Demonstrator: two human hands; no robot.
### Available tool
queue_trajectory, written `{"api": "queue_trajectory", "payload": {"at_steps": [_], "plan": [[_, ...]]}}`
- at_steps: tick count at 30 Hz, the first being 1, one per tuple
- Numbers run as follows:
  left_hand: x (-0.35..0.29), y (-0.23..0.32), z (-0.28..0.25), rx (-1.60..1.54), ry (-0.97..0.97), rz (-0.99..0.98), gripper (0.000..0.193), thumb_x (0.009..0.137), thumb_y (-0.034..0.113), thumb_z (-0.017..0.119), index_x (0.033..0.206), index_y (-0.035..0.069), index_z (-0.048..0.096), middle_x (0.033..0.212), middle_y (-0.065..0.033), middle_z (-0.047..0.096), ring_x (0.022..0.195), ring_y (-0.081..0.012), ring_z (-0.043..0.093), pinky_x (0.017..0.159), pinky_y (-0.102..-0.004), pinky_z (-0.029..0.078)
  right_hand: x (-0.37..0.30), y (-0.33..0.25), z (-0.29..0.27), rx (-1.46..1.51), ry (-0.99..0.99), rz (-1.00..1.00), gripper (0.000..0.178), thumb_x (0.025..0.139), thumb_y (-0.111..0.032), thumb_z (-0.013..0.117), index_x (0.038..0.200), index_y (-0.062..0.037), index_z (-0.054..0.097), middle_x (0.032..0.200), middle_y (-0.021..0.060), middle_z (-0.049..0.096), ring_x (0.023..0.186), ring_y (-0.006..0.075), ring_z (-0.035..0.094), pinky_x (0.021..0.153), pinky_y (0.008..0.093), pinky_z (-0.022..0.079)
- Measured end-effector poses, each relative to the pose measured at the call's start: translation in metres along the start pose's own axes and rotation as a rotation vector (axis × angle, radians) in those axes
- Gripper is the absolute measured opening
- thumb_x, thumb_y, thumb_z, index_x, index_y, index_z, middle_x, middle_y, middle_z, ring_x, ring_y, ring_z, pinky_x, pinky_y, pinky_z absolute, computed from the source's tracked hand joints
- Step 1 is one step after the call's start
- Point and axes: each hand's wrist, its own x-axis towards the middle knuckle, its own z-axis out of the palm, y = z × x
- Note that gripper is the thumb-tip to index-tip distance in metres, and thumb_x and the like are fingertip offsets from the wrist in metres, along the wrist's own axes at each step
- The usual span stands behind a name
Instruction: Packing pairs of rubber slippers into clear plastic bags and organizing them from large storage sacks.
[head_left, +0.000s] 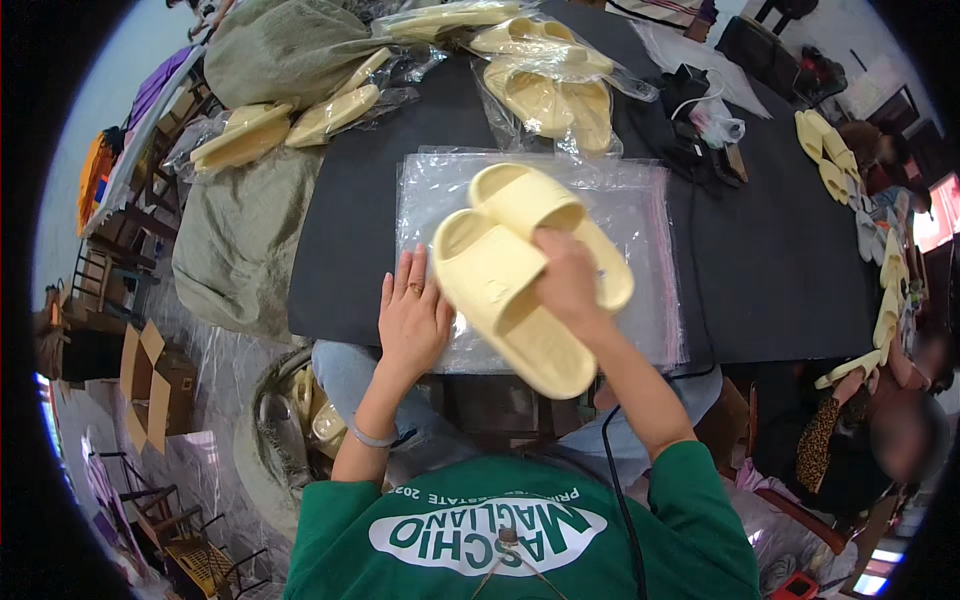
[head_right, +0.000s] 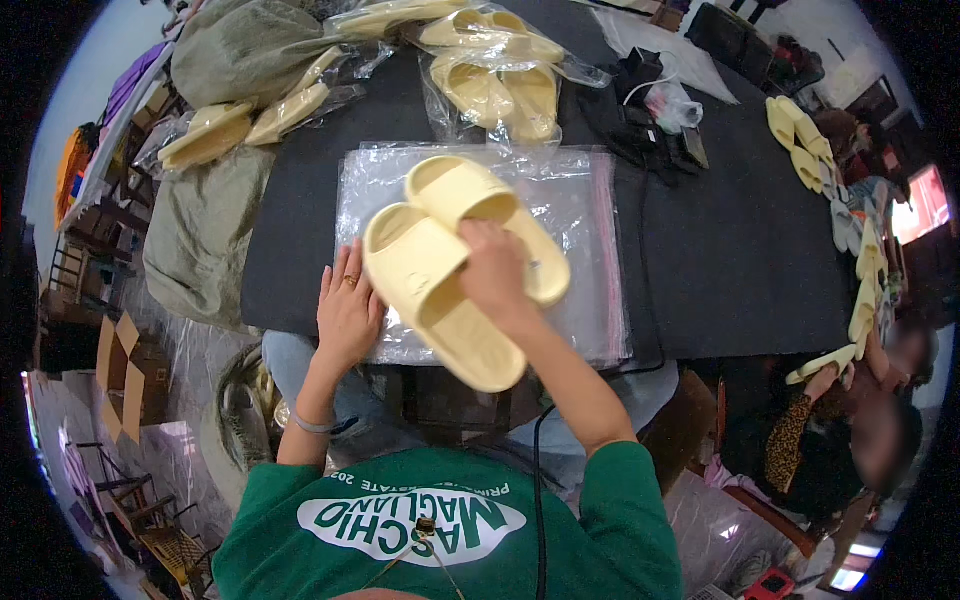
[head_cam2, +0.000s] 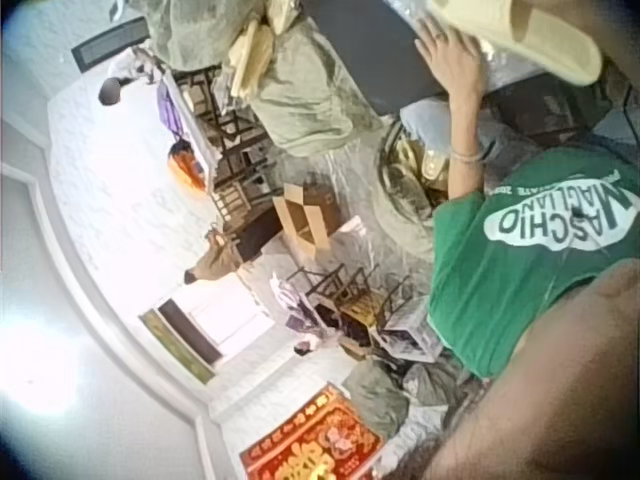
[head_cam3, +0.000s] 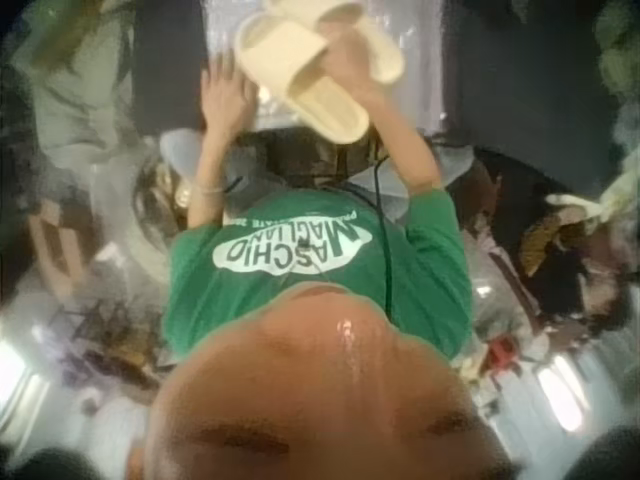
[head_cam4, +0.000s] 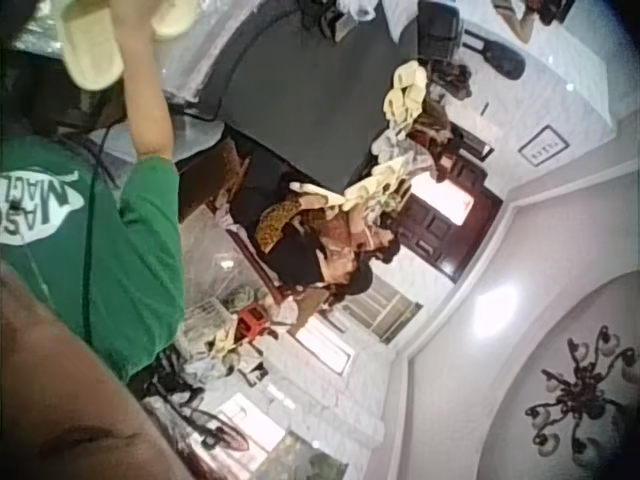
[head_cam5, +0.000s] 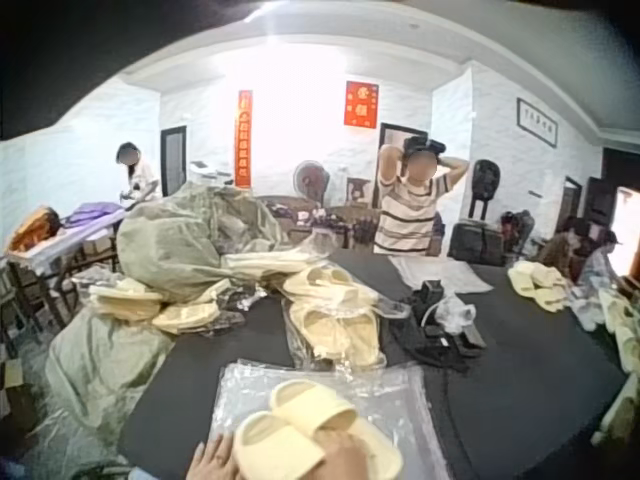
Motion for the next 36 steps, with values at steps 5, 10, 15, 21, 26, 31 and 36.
{"api": "queue_trajectory", "payload": {"at_steps": [5,10,15,21,26,31,36], "plan": [[-0.005,0.000,-0.012,0.007,-0.031,-0.045,0.066,0.090,0.049,0.047,0.143,0.012,0.034,0.151,-0.0124,0.024,0.140,-0.0308,0.021,0.111,-0.0479,0.019,-0.003,0.065,-0.037,-0.058,0.177,0.168,0.036,0.069,0.005,0.060,0.104,-0.0023,0.063,0.096,0.0205,0.063,0.095,0.0388,0.057,0.083,0.0446,0.044],[-0.003,-0.009,-0.023,-0.048,-0.127,0.024,0.105,0.066,0.074,0.058,0.144,0.010,0.030,0.152,-0.0175,0.018,0.141,-0.0311,0.016,0.111,-0.0483,0.016,0.000,0.088,-0.039,-0.155,0.206,0.145,0.029,0.071,0.004,0.060,0.100,-0.0001,0.060,0.093,0.0214,0.062,0.090,0.0410,0.057,0.078,0.0475,0.044],[0.001,-0.020,-0.026,-0.084,-0.196,0.138,0.111,0.065,0.078,0.055,0.144,0.005,0.026,0.150,-0.0238,0.017,0.140,-0.0364,0.015,0.111,-0.0499,0.017,0.002,0.086,-0.040,-0.106,0.229,0.047,0.028,0.074,0.000,0.060,0.103,0.0009,0.060,0.094,0.0229,0.062,0.090,0.0413,0.057,0.078,0.0466,0.044],[0.012,-0.027,-0.032,-0.060,-0.230,0.128,0.087,0.082,0.062,0.052,0.141,0.002,0.030,0.147,-0.0267,0.021,0.138,-0.0403,0.018,0.110,-0.0498,0.019,-0.003,0.101,-0.031,-0.043,0.159,0.109,0.036,0.077,-0.009,0.065,0.109,0.0035,0.057,0.102,0.0241,0.060,0.096,0.0417,0.055,0.084,0.0460,0.044],[0.058,-0.006,-0.026,-0.209,0.046,0.150,0.080,0.083,0.052,0.057,0.140,0.001,0.033,0.147,-0.0258,0.021,0.138,-0.0384,0.019,0.111,-0.0491,0.017,-0.014,0.124,-0.028,-0.043,0.150,0.077,0.043,0.079,-0.006,0.064,0.119,0.0090,0.051,0.110,0.0254,0.057,0.103,0.0378,0.055,0.091,0.0412,0.043],[0.086,-0.005,0.030,-0.255,0.112,0.118,0.071,0.089,0.051,0.047,0.140,0.003,0.034,0.149,-0.0252,0.016,0.140,-0.0368,0.016,0.113,-0.0486,0.012,-0.014,0.123,-0.035,-0.005,0.082,0.231,0.043,0.082,0.003,0.055,0.124,0.0084,0.048,0.113,0.0241,0.055,0.100,0.0352,0.057,0.087,0.0395,0.047],[0.082,-0.014,0.041,-0.211,0.088,0.081,0.066,0.092,0.050,0.038,0.139,0.004,0.036,0.149,-0.0234,0.020,0.140,-0.0345,0.017,0.113,-0.0479,0.012,-0.013,0.124,-0.030,-0.025,0.142,0.221,0.040,0.084,0.003,0.052,0.124,0.0057,0.050,0.110,0.0234,0.058,0.098,0.0346,0.059,0.085,0.0377,0.047]]}}
